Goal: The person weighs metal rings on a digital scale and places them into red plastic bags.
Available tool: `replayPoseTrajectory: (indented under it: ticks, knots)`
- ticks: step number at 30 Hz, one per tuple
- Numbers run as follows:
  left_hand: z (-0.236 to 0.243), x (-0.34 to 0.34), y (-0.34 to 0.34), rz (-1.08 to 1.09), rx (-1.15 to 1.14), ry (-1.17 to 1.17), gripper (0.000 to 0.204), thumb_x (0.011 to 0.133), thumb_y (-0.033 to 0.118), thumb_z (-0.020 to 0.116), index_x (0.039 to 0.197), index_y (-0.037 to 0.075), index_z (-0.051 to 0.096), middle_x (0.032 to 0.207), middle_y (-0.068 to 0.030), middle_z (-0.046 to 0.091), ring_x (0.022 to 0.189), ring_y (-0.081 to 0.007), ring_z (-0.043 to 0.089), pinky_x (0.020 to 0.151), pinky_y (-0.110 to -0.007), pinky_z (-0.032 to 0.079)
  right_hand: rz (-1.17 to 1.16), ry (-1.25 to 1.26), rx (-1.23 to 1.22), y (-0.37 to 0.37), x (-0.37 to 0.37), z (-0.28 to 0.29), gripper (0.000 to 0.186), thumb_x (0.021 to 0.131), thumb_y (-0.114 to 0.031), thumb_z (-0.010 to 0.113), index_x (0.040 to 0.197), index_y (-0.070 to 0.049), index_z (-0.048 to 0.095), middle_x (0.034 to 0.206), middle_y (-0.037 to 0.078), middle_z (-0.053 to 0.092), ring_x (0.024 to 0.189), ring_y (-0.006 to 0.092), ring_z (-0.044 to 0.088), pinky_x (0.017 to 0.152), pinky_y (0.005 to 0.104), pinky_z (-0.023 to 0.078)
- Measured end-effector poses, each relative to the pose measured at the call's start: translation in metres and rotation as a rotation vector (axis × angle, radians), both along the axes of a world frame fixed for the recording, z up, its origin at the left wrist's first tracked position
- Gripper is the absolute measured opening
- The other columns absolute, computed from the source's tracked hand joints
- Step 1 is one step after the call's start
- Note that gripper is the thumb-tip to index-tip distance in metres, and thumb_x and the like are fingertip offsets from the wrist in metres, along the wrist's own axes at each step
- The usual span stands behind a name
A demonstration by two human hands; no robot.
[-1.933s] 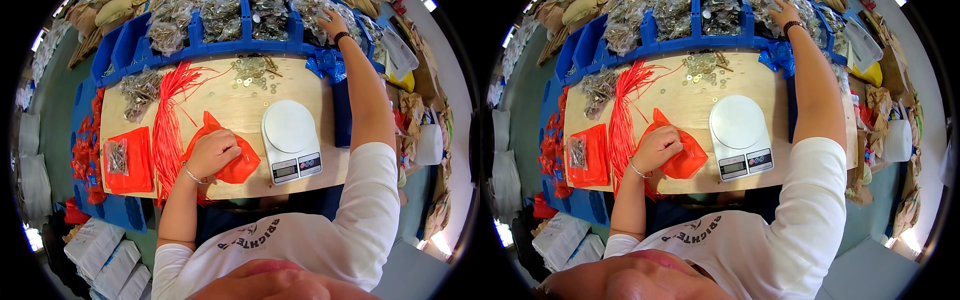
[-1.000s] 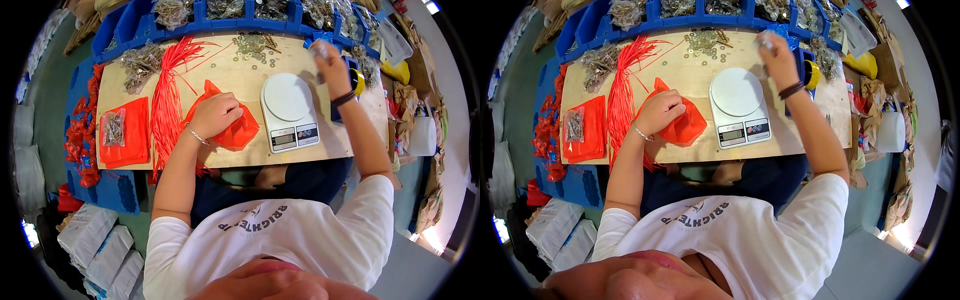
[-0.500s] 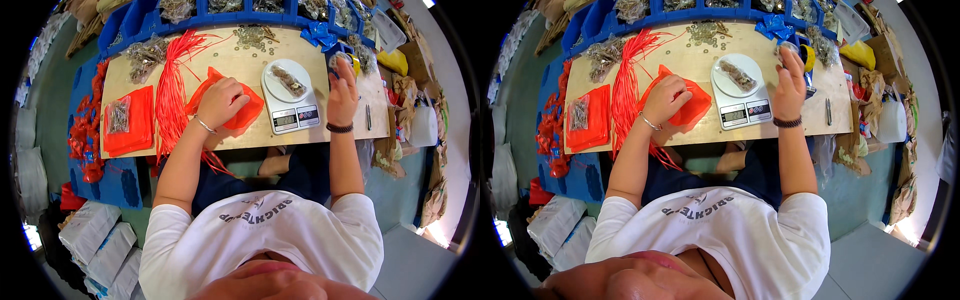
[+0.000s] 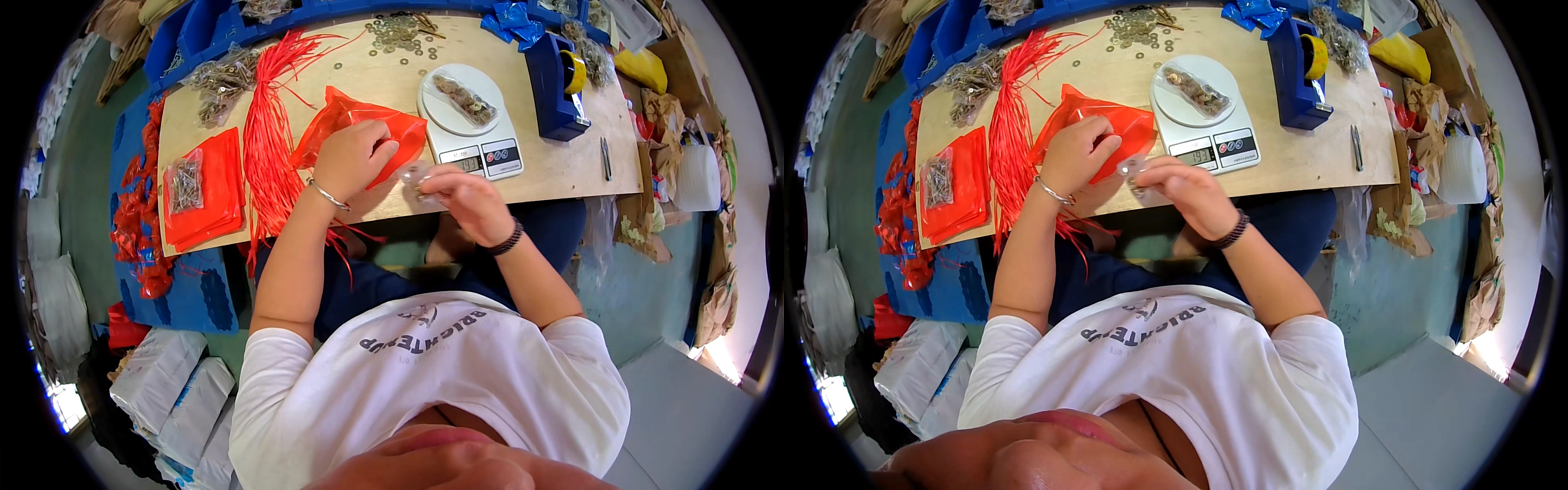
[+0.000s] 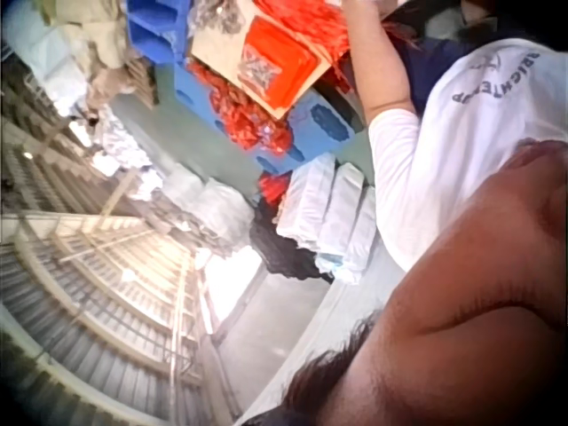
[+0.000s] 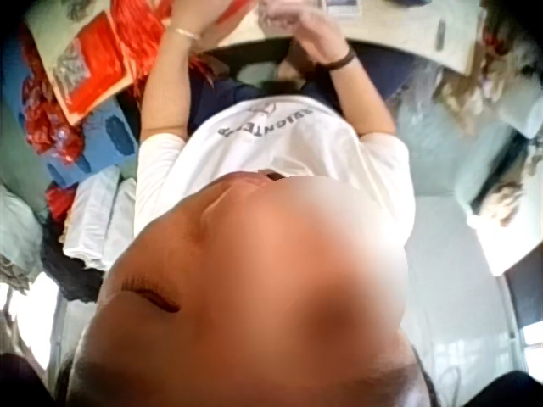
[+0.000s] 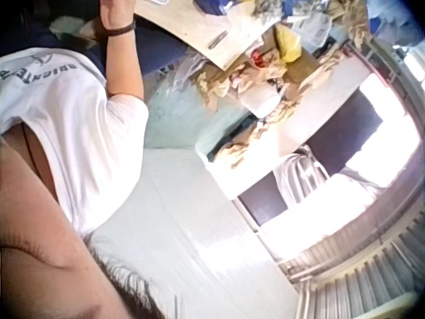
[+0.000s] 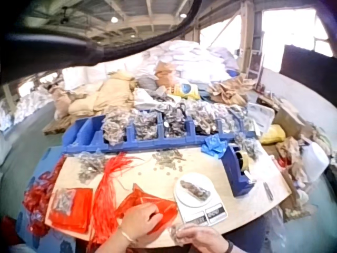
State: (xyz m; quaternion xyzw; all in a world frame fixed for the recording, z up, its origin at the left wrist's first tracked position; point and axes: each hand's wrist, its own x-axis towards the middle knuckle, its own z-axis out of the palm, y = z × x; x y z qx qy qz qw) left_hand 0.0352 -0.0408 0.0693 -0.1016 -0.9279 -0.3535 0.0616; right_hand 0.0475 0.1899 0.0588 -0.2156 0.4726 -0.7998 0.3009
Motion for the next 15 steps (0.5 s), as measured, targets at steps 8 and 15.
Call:
replayPoseTrajectory:
  ticks: [8,15]
  knots:
    - [0.002,0.002,-0.001,-0.03,-0.046,-0.051,0.02,0.084,0.023,0.059,0.082,0.004,0.055,0.074,-0.0129,0.059,0.068,-0.0311,0.058,0.06,-0.039,0.044,-0.071,0.576,0.849,-0.034,0.014,-0.013,0.017,0.079,-0.016,0.067,0.088,-0.004,0.06,0.095,0.013,0.056,0.088,0.0318,0.059,0.075,0.0376,0.049]
    - [0.003,0.002,0.0,-0.051,-0.094,-0.095,0.021,0.085,0.027,0.057,0.082,0.006,0.055,0.071,-0.0135,0.06,0.067,-0.0324,0.059,0.06,-0.041,0.045,-0.171,0.987,1.061,-0.057,0.003,-0.009,0.026,0.076,-0.021,0.067,0.093,-0.007,0.053,0.094,0.015,0.051,0.085,0.0338,0.057,0.071,0.0423,0.049]
